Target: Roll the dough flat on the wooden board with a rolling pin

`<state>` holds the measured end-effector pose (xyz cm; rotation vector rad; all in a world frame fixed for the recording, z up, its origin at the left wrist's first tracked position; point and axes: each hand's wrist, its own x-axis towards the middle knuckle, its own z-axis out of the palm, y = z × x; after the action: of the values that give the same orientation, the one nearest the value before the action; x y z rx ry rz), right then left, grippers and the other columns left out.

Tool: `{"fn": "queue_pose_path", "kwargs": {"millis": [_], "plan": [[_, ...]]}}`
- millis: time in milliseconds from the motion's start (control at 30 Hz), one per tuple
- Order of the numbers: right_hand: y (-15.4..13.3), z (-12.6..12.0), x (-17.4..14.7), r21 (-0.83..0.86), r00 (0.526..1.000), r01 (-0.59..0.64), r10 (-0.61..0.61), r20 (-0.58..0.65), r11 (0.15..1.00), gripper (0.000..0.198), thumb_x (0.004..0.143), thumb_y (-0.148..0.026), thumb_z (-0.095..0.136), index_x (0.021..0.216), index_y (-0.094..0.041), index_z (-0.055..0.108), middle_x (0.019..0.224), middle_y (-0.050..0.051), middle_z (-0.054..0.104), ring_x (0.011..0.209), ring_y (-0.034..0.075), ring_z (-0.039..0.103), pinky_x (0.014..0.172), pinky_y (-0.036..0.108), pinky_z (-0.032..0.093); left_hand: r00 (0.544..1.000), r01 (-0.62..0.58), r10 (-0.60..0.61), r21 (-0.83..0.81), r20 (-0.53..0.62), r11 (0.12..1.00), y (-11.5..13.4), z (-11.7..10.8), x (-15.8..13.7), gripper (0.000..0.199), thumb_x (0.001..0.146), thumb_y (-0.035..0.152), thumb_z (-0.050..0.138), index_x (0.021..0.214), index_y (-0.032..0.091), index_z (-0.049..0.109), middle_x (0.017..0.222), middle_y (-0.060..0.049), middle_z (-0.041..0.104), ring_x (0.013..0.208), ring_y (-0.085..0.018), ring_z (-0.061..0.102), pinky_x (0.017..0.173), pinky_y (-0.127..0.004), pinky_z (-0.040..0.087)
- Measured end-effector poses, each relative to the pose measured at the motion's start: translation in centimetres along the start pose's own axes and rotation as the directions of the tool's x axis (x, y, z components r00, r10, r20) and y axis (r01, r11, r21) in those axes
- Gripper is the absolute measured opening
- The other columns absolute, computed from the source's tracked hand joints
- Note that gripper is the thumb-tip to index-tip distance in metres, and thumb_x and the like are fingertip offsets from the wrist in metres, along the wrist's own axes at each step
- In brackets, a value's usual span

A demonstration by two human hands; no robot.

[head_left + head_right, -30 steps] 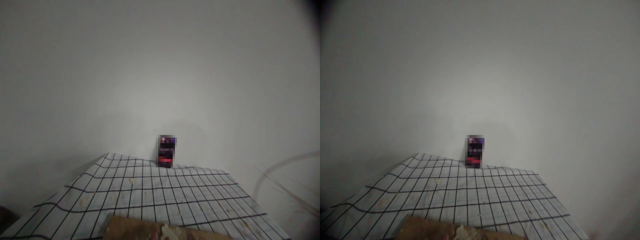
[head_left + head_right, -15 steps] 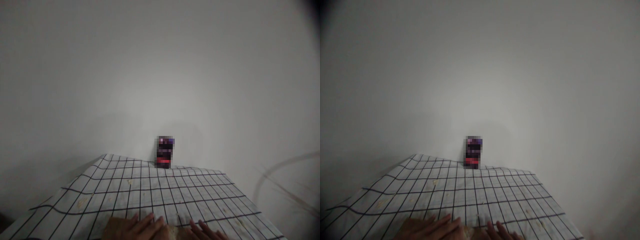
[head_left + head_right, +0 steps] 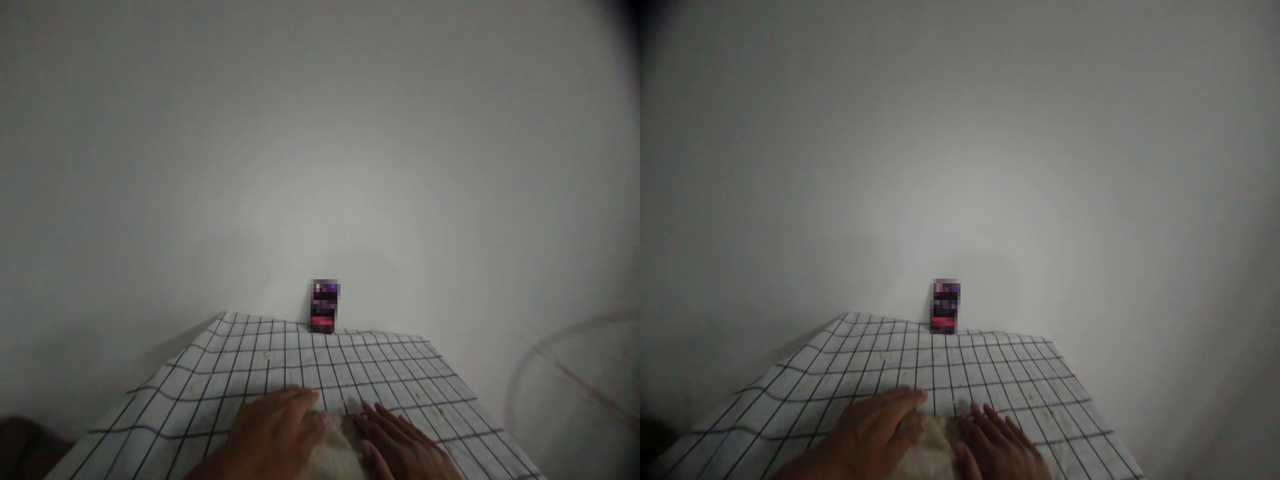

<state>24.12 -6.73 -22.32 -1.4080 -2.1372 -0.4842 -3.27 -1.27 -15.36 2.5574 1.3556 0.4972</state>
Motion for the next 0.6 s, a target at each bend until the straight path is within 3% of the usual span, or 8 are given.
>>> {"fn": "queue_pose_path", "kwargs": {"millis": [67, 100, 233, 300, 400, 500, 600], "plan": [[-1.3, -2.4, 0.8, 0.076, 0.984, -0.102, 0.089, 0.156, 0.992, 0.049, 0.114, -0.035, 0.047, 0.142, -0.038, 0.088, 0.15, 0.001, 0.082, 0.145, 0.03, 0.076, 0.124, 0.045, 0.063, 0.999, -0.007, 0.006, -0.021, -0.05, 1.0, -0.1, 0.2, 0.1, 0.049, 0.115, 0.042, 0.049, 0.145, 0.025, 0.084, 0.153, -0.009, 0.084, 0.148, -0.028, 0.076, 0.133, -0.04, 0.054], [-1.8, -3.4, 1.2, 0.092, 0.968, -0.156, 0.134, 0.213, 0.983, 0.052, 0.118, -0.035, 0.042, 0.143, -0.032, 0.087, 0.156, 0.005, 0.079, 0.153, 0.031, 0.07, 0.131, 0.049, 0.057, 0.998, -0.004, 0.002, -0.03, -0.069, 1.0, -0.2, 0.5, 0.2, 0.051, 0.117, 0.043, 0.046, 0.147, 0.023, 0.082, 0.155, -0.009, 0.083, 0.148, -0.027, 0.075, 0.133, -0.039, 0.054], [-2.8, -4.6, 2.5, 0.11, 0.908, -0.271, 0.216, 0.36, 0.956, 0.054, 0.122, -0.038, 0.038, 0.141, -0.025, 0.088, 0.161, 0.014, 0.075, 0.157, 0.033, 0.067, 0.135, 0.053, 0.053, 0.986, 0.006, 0.002, 0.051, -0.165, 0.999, -1.0, 2.3, 0.3, 0.048, 0.116, 0.04, 0.048, 0.143, 0.024, 0.084, 0.149, -0.012, 0.086, 0.142, -0.031, 0.08, 0.128, -0.05, 0.062], [-3.0, -4.6, 2.9, 0.061, 0.878, -0.333, 0.286, 0.385, 0.941, 0.052, 0.122, -0.037, 0.041, 0.141, -0.024, 0.087, 0.165, 0.015, 0.072, 0.159, 0.034, 0.064, 0.135, 0.054, 0.052, 0.979, -0.032, 0.055, 0.122, -0.197, 0.992, -0.9, 2.4, 0.1, 0.043, 0.114, 0.033, 0.051, 0.14, 0.025, 0.085, 0.144, -0.011, 0.088, 0.139, -0.032, 0.081, 0.127, -0.053, 0.063], [-3.6, -5.2, 2.4, 0.025, 0.858, -0.372, 0.334, 0.391, 0.928, 0.052, 0.121, -0.033, 0.039, 0.148, -0.02, 0.082, 0.17, 0.016, 0.068, 0.163, 0.033, 0.061, 0.136, 0.055, 0.05, 0.967, -0.065, 0.12, 0.239, -0.224, 0.969, 0.3, 1.6, -1.6, 0.043, 0.115, 0.024, 0.051, 0.143, 0.016, 0.082, 0.148, -0.015, 0.085, 0.145, -0.035, 0.078, 0.13, -0.058, 0.061], [-4.9, -5.9, 0.1, 0.103, 0.901, -0.333, 0.283, 0.329, 0.937, 0.055, 0.123, -0.036, 0.033, 0.15, -0.023, 0.08, 0.17, 0.012, 0.069, 0.163, 0.03, 0.061, 0.139, 0.055, 0.046, 0.947, -0.137, 0.208, 0.277, -0.244, 0.951, 1.4, 1.7, -4.5, 0.045, 0.116, 0.022, 0.048, 0.148, 0.012, 0.079, 0.156, -0.018, 0.08, 0.153, -0.033, 0.073, 0.136, -0.056, 0.055], [-5.9, -5.8, -2.7, 0.105, 0.91, -0.321, 0.276, 0.309, 0.941, 0.057, 0.123, -0.042, 0.034, 0.159, -0.026, 0.075, 0.171, 0.012, 0.068, 0.162, 0.032, 0.062, 0.139, 0.057, 0.046, 0.932, -0.101, 0.176, 0.241, -0.316, 0.965, 1.6, 3.0, -6.9, 0.048, 0.117, 0.025, 0.046, 0.154, 0.018, 0.076, 0.157, -0.014, 0.081, 0.146, -0.032, 0.078, 0.129, -0.056, 0.062]]}}
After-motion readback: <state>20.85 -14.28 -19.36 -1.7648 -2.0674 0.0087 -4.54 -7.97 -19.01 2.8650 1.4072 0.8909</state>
